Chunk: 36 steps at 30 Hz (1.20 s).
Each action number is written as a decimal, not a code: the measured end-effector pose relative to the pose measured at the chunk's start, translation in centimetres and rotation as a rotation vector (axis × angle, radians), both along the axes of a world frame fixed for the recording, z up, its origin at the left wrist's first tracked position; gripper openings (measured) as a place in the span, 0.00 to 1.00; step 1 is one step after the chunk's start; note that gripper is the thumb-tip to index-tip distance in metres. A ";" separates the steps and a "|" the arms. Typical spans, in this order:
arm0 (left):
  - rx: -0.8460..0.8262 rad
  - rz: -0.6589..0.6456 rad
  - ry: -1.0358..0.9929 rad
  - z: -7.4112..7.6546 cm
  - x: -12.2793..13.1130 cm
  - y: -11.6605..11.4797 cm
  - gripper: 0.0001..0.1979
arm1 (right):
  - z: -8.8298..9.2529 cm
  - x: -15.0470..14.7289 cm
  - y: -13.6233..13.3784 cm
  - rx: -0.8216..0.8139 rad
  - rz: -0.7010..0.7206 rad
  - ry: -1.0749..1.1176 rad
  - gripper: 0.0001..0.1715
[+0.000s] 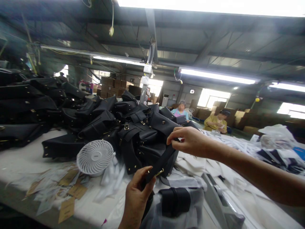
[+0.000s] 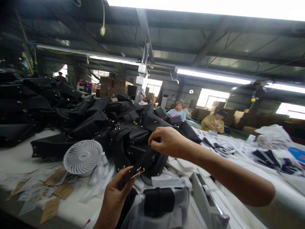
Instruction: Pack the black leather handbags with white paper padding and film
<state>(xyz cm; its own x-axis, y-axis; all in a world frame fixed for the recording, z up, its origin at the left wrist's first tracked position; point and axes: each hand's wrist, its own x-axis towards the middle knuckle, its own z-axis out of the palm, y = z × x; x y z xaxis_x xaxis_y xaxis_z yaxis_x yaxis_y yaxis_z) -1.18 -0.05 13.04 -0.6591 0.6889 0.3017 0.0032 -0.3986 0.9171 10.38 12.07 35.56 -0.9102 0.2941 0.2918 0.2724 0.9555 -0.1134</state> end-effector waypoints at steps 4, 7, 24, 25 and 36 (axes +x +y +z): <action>0.000 0.023 0.017 0.1 0.1 -0.1 0.18 | -0.4 -0.4 0.2 0.094 0.003 0.040 0.14; 0.012 0.011 0.018 0.1 0.0 -0.1 0.18 | -0.5 -0.4 0.5 0.142 0.040 0.057 0.14; -0.051 0.054 -0.041 -0.6 0.0 0.3 0.21 | -1.1 -1.1 0.9 0.312 0.158 -0.010 0.13; -0.056 0.055 -0.022 -0.6 0.0 0.3 0.21 | -1.1 -1.0 1.0 0.308 0.169 -0.023 0.15; 0.009 0.078 0.094 -1.2 -0.7 0.6 0.18 | 0.4 -2.4 -1.2 0.070 0.241 -0.034 0.15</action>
